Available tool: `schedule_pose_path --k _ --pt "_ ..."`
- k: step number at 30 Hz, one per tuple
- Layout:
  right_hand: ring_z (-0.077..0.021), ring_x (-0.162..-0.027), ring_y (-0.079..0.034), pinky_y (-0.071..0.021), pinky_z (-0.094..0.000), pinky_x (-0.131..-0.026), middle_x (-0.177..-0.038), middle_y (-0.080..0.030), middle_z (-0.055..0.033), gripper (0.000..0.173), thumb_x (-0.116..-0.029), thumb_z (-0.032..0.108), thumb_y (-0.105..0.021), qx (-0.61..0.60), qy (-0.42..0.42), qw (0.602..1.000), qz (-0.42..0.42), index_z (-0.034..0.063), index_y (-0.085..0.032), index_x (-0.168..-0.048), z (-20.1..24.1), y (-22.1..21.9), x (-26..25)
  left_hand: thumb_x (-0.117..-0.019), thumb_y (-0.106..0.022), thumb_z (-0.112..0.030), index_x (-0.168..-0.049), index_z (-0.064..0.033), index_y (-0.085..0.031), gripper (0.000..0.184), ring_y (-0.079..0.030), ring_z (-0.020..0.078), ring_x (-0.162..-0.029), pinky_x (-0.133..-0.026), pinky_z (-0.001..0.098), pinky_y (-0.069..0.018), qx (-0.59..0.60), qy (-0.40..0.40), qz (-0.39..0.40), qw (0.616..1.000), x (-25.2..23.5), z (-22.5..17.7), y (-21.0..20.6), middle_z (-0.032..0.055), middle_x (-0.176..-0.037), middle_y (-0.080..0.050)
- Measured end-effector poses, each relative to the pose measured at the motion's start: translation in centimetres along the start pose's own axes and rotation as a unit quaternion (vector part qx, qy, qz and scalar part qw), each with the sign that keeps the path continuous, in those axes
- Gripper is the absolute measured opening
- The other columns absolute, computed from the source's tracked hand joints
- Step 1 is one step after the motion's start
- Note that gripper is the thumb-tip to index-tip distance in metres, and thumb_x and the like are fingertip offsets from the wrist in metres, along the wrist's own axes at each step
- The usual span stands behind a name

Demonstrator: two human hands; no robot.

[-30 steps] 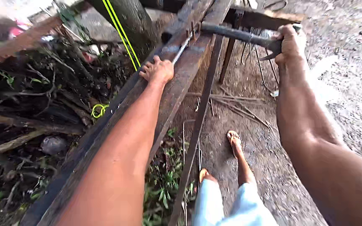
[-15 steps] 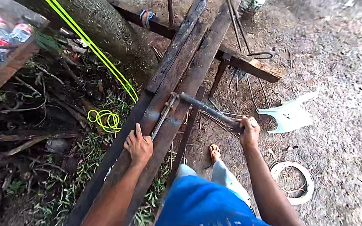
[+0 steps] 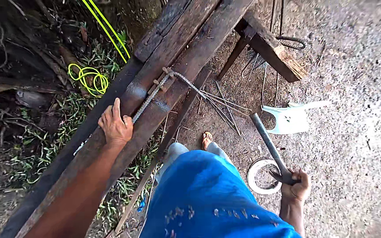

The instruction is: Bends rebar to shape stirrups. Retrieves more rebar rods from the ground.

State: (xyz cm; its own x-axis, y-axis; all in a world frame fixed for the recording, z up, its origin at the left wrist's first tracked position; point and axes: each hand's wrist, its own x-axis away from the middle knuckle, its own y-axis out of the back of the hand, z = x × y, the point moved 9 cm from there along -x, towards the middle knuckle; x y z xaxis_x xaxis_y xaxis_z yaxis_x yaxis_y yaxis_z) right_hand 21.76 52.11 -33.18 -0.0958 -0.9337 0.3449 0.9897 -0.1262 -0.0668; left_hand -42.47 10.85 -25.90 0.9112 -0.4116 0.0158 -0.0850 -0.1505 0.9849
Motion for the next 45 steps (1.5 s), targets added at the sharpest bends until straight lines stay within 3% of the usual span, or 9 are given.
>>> schedule_pose_path --k 4,12,20,23,28,32,35,41,45 --pt "-0.0105 -0.057 -0.060 -0.0588 -0.0336 -0.067 -0.057 -0.053 0.0067 0.036 -0.1071 0.021 -0.040 -0.084 -0.046 0.995 -0.009 0.0200 -0.050 -0.073 -0.4 -6.7 -1.7 -0.0984 -0.040 -0.031 -0.162 -0.0205 -0.030 0.066 -0.045 0.0463 -0.138 -0.109 0.0690 -0.0309 0.007 0.003 -0.012 1.000 -0.1 0.2 0.1 0.0247 -0.150 -0.046" --pt "-0.0110 -0.054 -0.059 -0.0588 -0.0307 -0.058 -0.062 -0.052 0.0026 0.019 -0.1060 0.025 -0.051 -0.200 -0.177 0.954 0.134 0.0153 -0.050 -0.089 3.8 -38.1 -1.9 -0.0969 -0.042 -0.036 -0.158 -0.0202 -0.042 0.063 -0.051 0.0473 -0.134 -0.111 0.0675 -0.0322 0.024 -0.002 -0.056 0.998 -0.3 0.0 0.9 0.0255 -0.144 -0.055" --pt "-0.0163 -0.080 -0.061 -0.0570 -0.0385 -0.075 -0.092 -0.057 -0.0048 0.018 -0.1042 0.030 -0.051 -0.175 -0.108 0.946 0.252 0.0135 -0.050 -0.111 8.4 -58.2 -2.7 -0.0955 -0.045 -0.033 -0.156 -0.0221 -0.046 0.061 -0.054 0.0418 -0.132 -0.113 0.0627 -0.0328 0.033 0.019 -0.060 0.997 -0.1 -0.1 1.0 0.0214 -0.143 -0.057" --pt "-0.0330 -0.134 -0.052 -0.0464 -0.0473 -0.109 -0.146 -0.050 -0.0242 0.068 -0.0964 0.028 -0.067 0.225 0.164 0.922 0.271 -0.0018 -0.039 -0.151 9.4 -60.8 -4.7 -0.0976 -0.047 -0.031 -0.156 -0.0209 -0.045 0.060 -0.052 0.0415 -0.136 -0.115 0.0619 -0.0310 0.033 0.033 -0.028 0.999 -0.3 0.2 1.0 0.0222 -0.146 -0.055" --pt "-0.0456 -0.144 -0.039 -0.0356 -0.0594 -0.117 -0.158 -0.036 -0.0282 0.062 -0.1009 0.037 -0.058 0.496 0.357 0.725 0.317 0.0063 -0.046 -0.153 6.9 -62.4 -3.4 -0.0961 -0.044 -0.033 -0.158 -0.0234 -0.040 0.063 -0.049 0.0428 -0.136 -0.113 0.0650 -0.0301 0.042 0.030 -0.017 0.999 0.0 0.8 -0.3 0.0215 -0.147 -0.053" --pt "-0.0375 -0.124 -0.061 -0.0480 -0.0549 -0.106 -0.134 -0.061 -0.0245 0.043 -0.1058 0.031 -0.050 0.515 0.352 0.688 0.372 0.0025 -0.060 -0.137 7.1 -58.9 1.6 -0.0961 -0.044 -0.033 -0.158 -0.0228 -0.041 0.063 -0.049 0.0426 -0.137 -0.113 0.0648 -0.0295 0.049 0.026 -0.024 0.998 -0.2 0.5 0.2 0.0209 -0.147 -0.053" --pt "-0.0327 -0.095 -0.073 -0.0591 -0.0561 -0.087 -0.112 -0.072 -0.0200 0.059 -0.1101 0.051 -0.035 0.513 0.240 0.665 0.487 0.0020 -0.066 -0.122 3.1 -54.9 6.8 -0.0957 -0.046 -0.032 -0.158 -0.0238 -0.041 0.063 -0.049 0.0413 -0.137 -0.115 0.0631 -0.0288 0.051 0.030 -0.026 0.998 -0.2 0.6 0.2 0.0201 -0.147 -0.053" --pt "-0.0499 -0.093 -0.067 -0.0483 -0.0738 -0.074 -0.097 -0.069 -0.0266 0.071 -0.1069 0.062 -0.028 0.599 0.354 0.546 0.467 0.0041 -0.069 -0.106 5.1 -54.4 11.6 -0.0952 -0.047 -0.034 -0.156 -0.0244 -0.045 0.061 -0.049 0.0388 -0.138 -0.117 0.0603 -0.0290 0.056 0.024 -0.056 0.997 -0.4 0.7 0.4 0.0178 -0.145 -0.055" --pt "-0.0503 -0.096 -0.068 -0.0513 -0.0742 -0.080 -0.103 -0.069 -0.0287 0.065 -0.1066 0.061 -0.037 0.634 0.302 0.483 0.524 0.0048 -0.067 -0.121 2.5 -53.3 15.0 -0.0997 -0.051 -0.026 -0.146 -0.0201 -0.057 0.047 -0.042 0.0387 -0.144 -0.118 0.0600 -0.0314 0.118 0.033 -0.169 0.978 2.0 0.4 2.9 0.0149 -0.148 -0.054"
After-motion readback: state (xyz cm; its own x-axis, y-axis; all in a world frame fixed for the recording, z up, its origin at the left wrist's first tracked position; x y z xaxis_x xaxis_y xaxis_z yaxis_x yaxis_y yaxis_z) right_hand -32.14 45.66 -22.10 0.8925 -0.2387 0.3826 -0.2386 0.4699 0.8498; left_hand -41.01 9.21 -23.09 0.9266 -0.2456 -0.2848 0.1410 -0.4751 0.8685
